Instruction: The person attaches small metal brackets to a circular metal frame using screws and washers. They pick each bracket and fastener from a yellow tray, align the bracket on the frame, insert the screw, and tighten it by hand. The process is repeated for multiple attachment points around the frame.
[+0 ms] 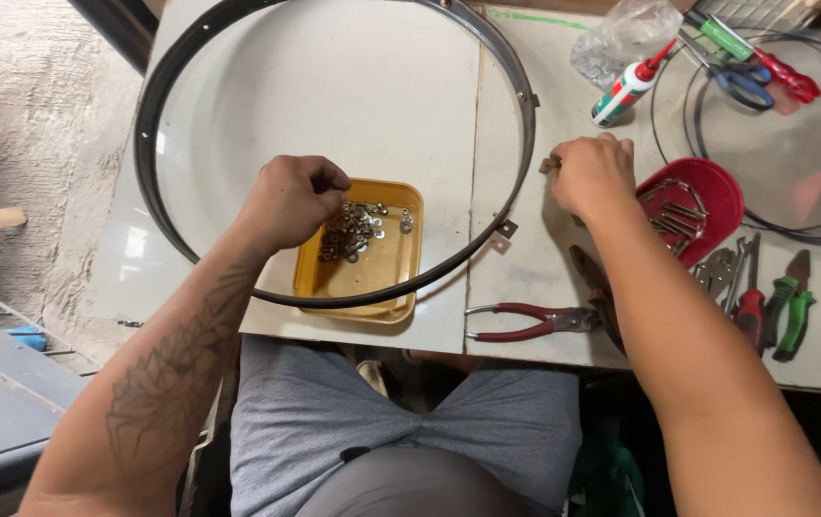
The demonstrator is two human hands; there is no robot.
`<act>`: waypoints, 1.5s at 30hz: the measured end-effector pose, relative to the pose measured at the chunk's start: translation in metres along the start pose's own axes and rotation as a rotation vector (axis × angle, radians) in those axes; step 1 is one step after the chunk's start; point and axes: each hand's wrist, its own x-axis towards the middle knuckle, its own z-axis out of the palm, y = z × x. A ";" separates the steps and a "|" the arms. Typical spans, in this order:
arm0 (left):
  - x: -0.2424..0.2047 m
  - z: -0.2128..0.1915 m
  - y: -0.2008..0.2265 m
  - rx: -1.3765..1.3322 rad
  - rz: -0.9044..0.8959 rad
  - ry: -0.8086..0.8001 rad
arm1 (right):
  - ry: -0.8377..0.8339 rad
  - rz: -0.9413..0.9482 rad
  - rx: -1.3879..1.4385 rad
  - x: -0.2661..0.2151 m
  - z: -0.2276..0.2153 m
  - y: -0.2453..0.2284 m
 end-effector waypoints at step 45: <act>0.040 0.058 -0.016 0.904 0.313 -0.211 | -0.251 0.059 1.830 -0.148 -0.023 -0.052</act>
